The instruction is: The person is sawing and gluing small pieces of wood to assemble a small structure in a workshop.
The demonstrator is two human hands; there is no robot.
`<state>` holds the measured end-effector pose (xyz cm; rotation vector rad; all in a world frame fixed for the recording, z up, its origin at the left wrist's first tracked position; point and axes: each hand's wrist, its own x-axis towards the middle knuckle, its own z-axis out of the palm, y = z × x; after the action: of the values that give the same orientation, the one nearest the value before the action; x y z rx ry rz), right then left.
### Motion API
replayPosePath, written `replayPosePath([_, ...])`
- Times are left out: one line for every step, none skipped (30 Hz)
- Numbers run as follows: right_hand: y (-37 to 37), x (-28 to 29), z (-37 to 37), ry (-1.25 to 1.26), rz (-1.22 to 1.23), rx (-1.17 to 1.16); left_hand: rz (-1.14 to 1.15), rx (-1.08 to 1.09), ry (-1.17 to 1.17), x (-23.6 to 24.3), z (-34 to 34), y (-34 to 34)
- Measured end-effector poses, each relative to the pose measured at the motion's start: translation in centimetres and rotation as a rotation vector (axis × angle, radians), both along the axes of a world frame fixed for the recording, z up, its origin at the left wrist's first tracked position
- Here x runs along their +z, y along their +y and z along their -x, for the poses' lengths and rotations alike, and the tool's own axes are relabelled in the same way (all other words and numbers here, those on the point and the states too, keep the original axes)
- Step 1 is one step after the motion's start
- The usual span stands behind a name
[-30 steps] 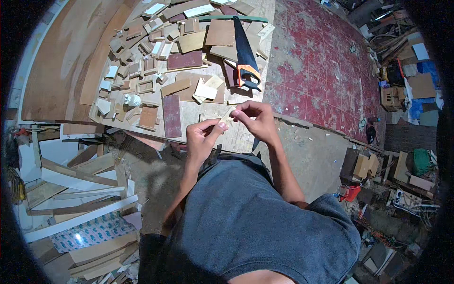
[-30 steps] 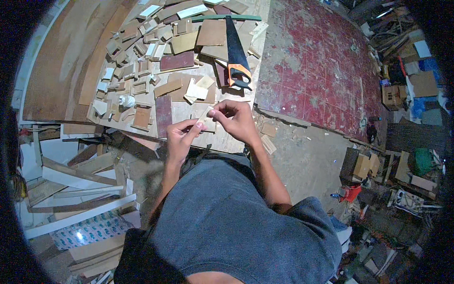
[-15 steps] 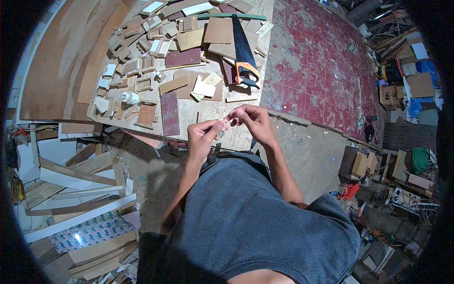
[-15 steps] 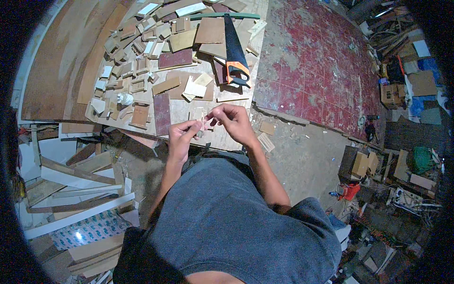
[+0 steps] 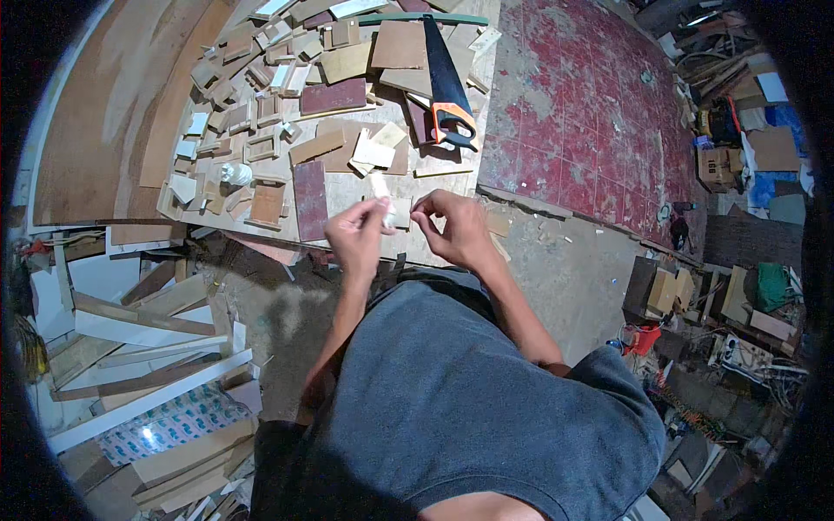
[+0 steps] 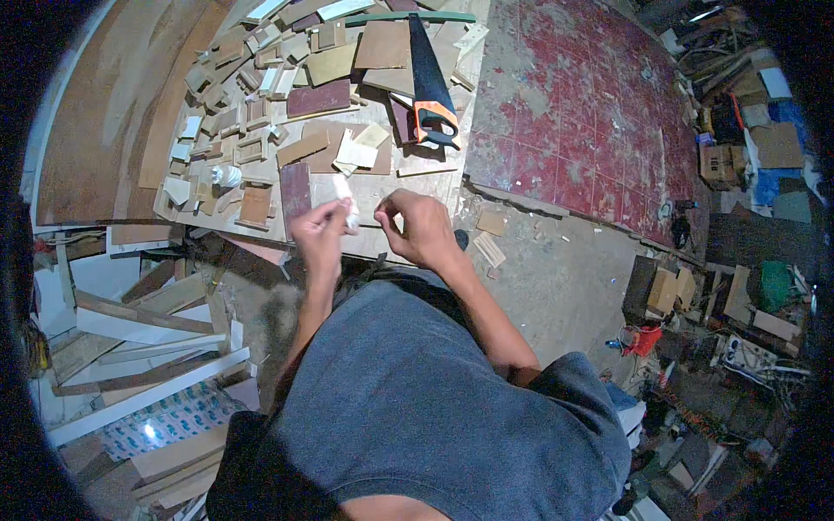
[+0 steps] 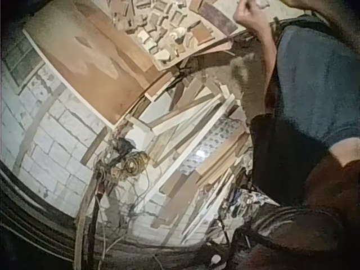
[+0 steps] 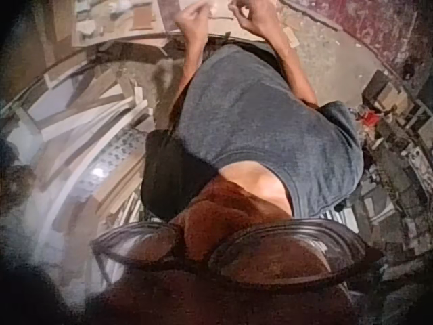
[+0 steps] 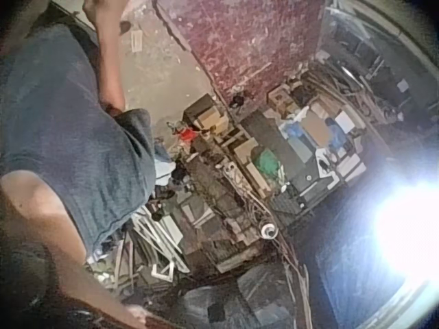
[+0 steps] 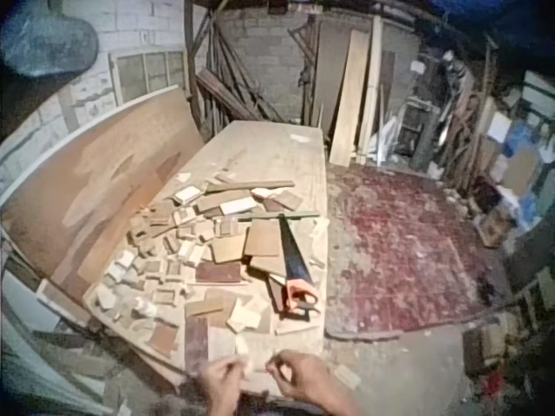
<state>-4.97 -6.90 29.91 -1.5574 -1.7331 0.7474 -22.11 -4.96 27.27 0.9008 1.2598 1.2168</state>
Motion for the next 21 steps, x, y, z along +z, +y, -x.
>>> replayPosePath([-0.1,-1.1,-0.5,-0.002,0.002,-0.011,0.002,-0.011,-0.002,-0.2,0.5,0.7])
replayPosePath([-0.1,-2.1,-1.0,0.009,0.005,-0.049,-0.005,0.008,0.016,-0.3,1.3,1.2])
replayPosePath([-0.1,-3.1,-1.8,0.020,0.008,-0.086,-0.011,0.027,0.035,-0.4,2.0,1.5])
replayPosePath([0.2,-3.4,-2.5,-0.014,0.101,-0.139,0.030,0.032,0.036,-0.5,2.7,1.7])
replayPosePath([0.8,-4.3,-3.5,-0.064,0.129,-0.177,0.031,0.028,0.036,-0.9,3.3,1.8])
replayPosePath([1.1,-6.1,-4.7,-0.078,0.060,-0.172,0.052,0.034,0.037,-1.4,3.9,1.8])
replayPosePath([1.6,-6.2,-4.9,-0.092,-0.008,-0.165,0.074,0.042,0.039,-1.7,4.4,1.9])
replayPosePath([1.9,-6.3,-5.2,-0.092,-0.005,-0.168,0.108,0.028,0.046,-1.9,4.9,1.8])
replayPosePath([2.2,-6.4,-5.6,-0.169,0.051,-0.138,0.111,0.024,0.048,-2.2,5.2,1.7])
replayPosePath([2.6,-5.6,-5.5,-0.245,0.108,-0.104,0.112,-0.016,0.088,-2.7,5.7,1.6])
replayPosePath([2.9,-4.9,-5.0,-0.243,0.109,-0.103,0.112,-0.054,0.129,-3.2,6.1,1.4])
replayPosePath([3.2,-4.4,-4.3,-0.126,0.200,-0.092,0.104,-0.116,0.151,-3.8,6.5,1.1])
replayPosePath([3.5,-4.1,-3.7,-0.011,0.289,-0.083,0.103,-0.115,0.152,-4.2,6.5,0.9])
replayPosePath([3.6,-5.0,-2.9,0.128,0.279,-0.057,0.054,-0.209,0.208,-4.6,6.4,0.7])
replayPosePath([3.5,-5.4,-2.1,0.282,0.236,-0.018,0.005,-0.302,0.265,-5.0,6.3,0.4])
replayPosePath([3.4,-5.7,-1.3,0.378,0.327,0.015,0.026,-0.359,0.265,-4.9,5.7,0.1])
replayPosePath([3.2,-6.0,-0.7,0.472,0.419,0.049,0.039,-0.411,0.306,-4.5,5.2,-0.4])
replayPosePath([3.1,-6.2,-0.4,0.536,0.443,0.106,0.014,-0.456,0.322,-4.6,4.8,-0.8])
replayPosePath([2.8,-6.5,-0.2,0.561,0.438,0.144,-0.010,-0.501,0.340,-4.4,4.5,-1.0])
replayPosePath([2.7,-6.8,-0.2,0.562,0.459,0.142,-0.008,-0.501,0.341,-4.3,4.3,-1.0])
replayPosePath([2.6,-7.0,-0.3,0.562,0.479,0.140,-0.006,-0.540,0.342,-4.1,4.2,-1.0])
